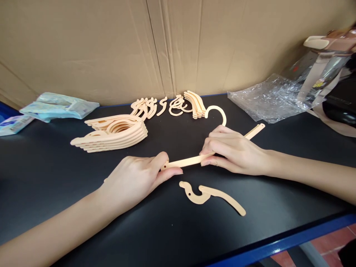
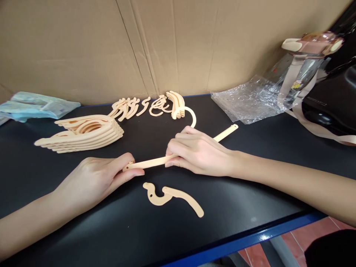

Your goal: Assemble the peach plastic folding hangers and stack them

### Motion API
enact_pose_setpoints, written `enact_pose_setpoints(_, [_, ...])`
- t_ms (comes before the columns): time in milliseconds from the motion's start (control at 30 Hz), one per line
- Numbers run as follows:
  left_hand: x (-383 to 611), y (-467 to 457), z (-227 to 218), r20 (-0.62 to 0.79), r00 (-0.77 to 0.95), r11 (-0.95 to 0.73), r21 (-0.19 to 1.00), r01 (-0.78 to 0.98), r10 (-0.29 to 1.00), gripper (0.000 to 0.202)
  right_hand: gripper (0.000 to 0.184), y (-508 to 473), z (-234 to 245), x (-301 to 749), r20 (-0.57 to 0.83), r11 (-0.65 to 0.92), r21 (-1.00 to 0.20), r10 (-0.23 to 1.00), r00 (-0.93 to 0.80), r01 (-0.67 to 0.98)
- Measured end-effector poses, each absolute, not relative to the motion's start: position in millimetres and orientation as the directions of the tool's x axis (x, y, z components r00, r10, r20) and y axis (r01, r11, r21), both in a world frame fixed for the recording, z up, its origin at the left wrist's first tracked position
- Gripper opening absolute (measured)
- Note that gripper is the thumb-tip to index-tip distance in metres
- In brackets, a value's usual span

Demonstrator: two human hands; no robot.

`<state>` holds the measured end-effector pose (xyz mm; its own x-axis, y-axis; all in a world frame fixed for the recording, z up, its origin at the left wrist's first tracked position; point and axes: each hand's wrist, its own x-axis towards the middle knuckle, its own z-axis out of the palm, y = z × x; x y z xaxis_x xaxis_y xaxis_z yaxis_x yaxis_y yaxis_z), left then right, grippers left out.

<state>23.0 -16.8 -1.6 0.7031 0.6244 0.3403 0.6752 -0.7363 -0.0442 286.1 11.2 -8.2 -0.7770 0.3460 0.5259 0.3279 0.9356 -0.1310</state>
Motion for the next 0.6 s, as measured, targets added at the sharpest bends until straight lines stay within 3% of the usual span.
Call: enact_pose_setpoints(600, [22.3, -14.4, -3.5, 0.278, 0.699, -0.703, -0.102, 0.704, 0.659, 0.056, 0.022, 12.8, -9.3, 287.1, 0.406, 0.884, -0.272, 0.463, -0.788, 0.38])
